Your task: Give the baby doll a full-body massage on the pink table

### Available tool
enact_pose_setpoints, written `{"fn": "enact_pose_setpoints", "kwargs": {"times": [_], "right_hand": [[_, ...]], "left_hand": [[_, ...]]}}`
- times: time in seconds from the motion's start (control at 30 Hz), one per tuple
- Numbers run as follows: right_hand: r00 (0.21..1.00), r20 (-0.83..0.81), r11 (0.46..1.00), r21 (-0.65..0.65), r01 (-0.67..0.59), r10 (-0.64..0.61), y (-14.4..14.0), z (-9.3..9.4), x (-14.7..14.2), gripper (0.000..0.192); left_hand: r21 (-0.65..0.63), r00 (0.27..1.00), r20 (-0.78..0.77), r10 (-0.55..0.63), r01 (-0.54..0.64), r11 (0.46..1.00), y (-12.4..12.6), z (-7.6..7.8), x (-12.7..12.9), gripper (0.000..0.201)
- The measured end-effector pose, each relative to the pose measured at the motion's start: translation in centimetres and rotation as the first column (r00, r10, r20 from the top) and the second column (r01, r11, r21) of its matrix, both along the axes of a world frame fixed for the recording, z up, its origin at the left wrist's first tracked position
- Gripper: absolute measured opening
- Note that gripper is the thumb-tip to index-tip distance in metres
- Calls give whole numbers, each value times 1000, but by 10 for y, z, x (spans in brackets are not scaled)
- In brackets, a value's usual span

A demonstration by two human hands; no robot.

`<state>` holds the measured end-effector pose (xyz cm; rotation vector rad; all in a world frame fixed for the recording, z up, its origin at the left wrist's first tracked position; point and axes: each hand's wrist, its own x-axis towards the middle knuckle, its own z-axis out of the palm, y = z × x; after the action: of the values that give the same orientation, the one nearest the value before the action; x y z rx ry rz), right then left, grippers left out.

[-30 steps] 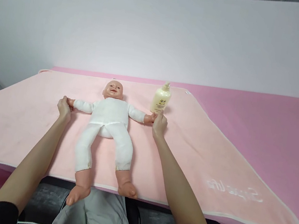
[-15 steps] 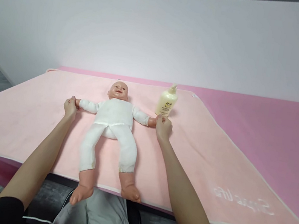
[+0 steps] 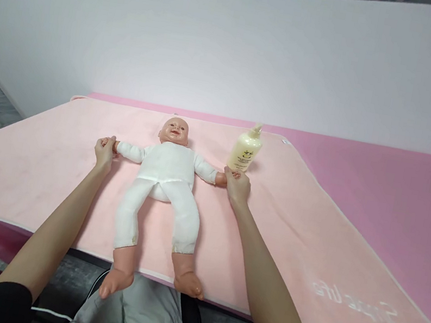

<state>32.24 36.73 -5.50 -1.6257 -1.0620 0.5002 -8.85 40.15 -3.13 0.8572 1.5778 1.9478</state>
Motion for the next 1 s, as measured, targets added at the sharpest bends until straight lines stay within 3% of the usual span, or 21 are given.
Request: {"fn": "enact_pose_setpoints", "kwargs": {"times": [0.17,0.5,0.6,0.7,0.87,1.0], "right_hand": [[999,21,994,-104,29,-27,-1,2,1,36],[998,-64,1000,-13,3,-4,-5,3,-4,36],[996,-84,1000,5,-3,3,-3,2,-4,41],[1000,-24,1000,11,9,-9,-1,0,-2,40],[993,102,992,-105,69,-58,1,-2,2,37],[992,107,997,-42,66,-61,0,-3,0,36]], "left_hand": [[-40,999,-32,5,-7,999,0,-4,-1,21],[-30,999,-28,25,-26,999,-2,-3,1,41],[-31,999,-38,-1,0,1000,-3,-1,2,35],[-9,998,-60,-10,10,1000,-2,-3,1,28],[10,997,-63,50,-50,999,1,-9,-2,31],[37,995,-63,78,-76,996,2,-7,0,35]]}}
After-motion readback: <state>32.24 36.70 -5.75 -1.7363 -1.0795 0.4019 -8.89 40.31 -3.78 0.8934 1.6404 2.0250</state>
